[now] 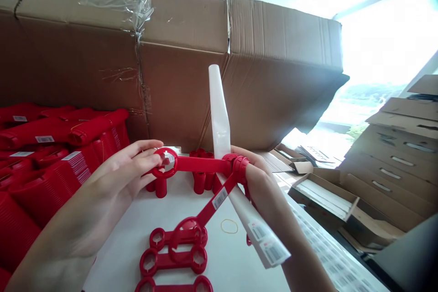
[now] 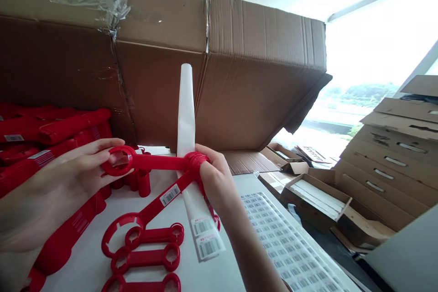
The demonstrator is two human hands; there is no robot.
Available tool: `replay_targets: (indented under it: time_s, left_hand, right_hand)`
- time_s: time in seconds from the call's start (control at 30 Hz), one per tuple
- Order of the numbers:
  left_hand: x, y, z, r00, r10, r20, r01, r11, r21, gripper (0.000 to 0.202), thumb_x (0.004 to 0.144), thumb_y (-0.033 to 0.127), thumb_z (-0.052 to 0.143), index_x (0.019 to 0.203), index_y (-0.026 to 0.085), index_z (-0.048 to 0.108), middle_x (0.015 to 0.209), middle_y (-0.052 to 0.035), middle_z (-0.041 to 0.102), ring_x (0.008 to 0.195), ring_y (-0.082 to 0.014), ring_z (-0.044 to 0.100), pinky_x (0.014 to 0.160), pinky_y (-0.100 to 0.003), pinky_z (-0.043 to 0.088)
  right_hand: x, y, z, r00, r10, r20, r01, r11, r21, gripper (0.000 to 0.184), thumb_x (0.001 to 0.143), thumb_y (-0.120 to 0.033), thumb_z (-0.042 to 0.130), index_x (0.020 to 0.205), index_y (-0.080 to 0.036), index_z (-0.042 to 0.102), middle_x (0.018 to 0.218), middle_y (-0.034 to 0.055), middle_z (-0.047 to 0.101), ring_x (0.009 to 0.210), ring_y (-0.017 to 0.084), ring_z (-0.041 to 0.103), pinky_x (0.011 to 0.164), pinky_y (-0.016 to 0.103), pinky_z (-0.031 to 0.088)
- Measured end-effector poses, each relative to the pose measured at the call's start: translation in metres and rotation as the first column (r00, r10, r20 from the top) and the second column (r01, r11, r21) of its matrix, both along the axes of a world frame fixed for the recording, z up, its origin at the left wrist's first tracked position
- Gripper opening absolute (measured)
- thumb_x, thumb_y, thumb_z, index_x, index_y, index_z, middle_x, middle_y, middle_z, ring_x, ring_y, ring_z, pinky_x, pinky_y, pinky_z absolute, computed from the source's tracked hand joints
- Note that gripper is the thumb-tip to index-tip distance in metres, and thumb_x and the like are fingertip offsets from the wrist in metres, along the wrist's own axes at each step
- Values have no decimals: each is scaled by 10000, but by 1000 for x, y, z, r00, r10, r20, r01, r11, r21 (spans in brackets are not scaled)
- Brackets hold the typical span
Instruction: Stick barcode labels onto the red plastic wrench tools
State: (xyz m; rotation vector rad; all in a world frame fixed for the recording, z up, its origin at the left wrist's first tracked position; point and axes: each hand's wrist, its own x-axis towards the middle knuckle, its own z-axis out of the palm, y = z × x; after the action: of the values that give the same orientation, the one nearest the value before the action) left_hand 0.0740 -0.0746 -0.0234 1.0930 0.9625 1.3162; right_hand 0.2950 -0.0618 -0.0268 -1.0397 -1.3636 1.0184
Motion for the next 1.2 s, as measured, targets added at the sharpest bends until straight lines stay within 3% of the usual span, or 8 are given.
replay_targets:
  time_s: [0.07, 0.17, 0.27, 0.37, 0.5, 0.6, 0.9, 1.2]
  left_hand:
    - [1, 1, -1, 978, 130, -164, -120, 990, 69, 387, 824, 510, 755, 1134, 288, 687, 1111, -36, 731, 1066, -279, 696, 857, -366, 590]
    - [6, -5, -2, 803, 443, -399, -352, 892, 282, 359, 879, 501, 708, 1172, 310, 628, 1260, -15, 667, 1220, -275, 608, 1053, -407, 486]
    - [10, -18, -1, 709, 604, -365, -457, 787, 415, 290, 896, 442, 722, 1140, 344, 599, 1265, 38, 632, 1228, -219, 593, 1017, -296, 507]
    - [11, -26, 0, 822, 491, -287, -344, 831, 437, 265, 844, 397, 795, 1046, 345, 632, 1081, 64, 674, 930, -153, 713, 719, -177, 595]
    - [17, -26, -3, 940, 214, -266, -113, 930, 350, 259, 820, 328, 802, 1011, 312, 627, 815, 80, 682, 438, -97, 644, 455, -205, 577]
    - [23, -24, -6, 954, 178, -244, -98, 947, 307, 251, 825, 293, 781, 1003, 299, 604, 787, 73, 681, 450, -134, 680, 422, -215, 566]
    - [25, -24, -7, 871, 372, -321, -260, 903, 342, 142, 777, 310, 794, 841, 290, 669, 731, 77, 672, 423, -108, 631, 409, -185, 544]
    - [22, -23, -8, 885, 321, -336, -213, 923, 320, 127, 775, 308, 779, 813, 291, 659, 712, 74, 639, 447, -105, 624, 472, -202, 565]
  right_hand:
    - [-2, 0, -4, 996, -70, 50, 67, 995, 75, 104, 752, -173, 515, 655, -208, 510, 612, -23, 497, 581, 147, 460, 512, 268, 318]
    - [-2, 0, -11, 964, -197, 181, 159, 965, 208, 156, 773, -156, 472, 630, -219, 457, 577, -34, 445, 555, 136, 403, 483, 278, 256]
    - [-3, -1, -17, 926, -266, 268, 189, 941, 280, 202, 814, -136, 426, 633, -224, 442, 558, -44, 426, 529, 123, 349, 458, 280, 224]
    - [-5, -4, -19, 921, -263, 286, 168, 934, 316, 239, 838, -111, 400, 630, -229, 406, 551, -51, 421, 517, 114, 334, 437, 269, 229]
    - [-9, -7, -19, 926, -225, 303, 119, 936, 331, 256, 879, -112, 394, 653, -230, 425, 555, -51, 466, 510, 114, 379, 421, 260, 261]
    - [-10, -9, -18, 927, -223, 301, 116, 935, 336, 264, 886, -113, 399, 651, -230, 427, 549, -54, 469, 502, 113, 384, 412, 259, 266]
    - [-14, -13, -18, 921, -205, 330, 84, 934, 347, 254, 884, -127, 397, 660, -222, 471, 559, -53, 478, 506, 111, 378, 430, 276, 262]
    - [-14, -14, -18, 936, -159, 315, 63, 953, 296, 246, 875, -131, 397, 693, -214, 540, 586, -37, 531, 511, 121, 407, 434, 286, 263]
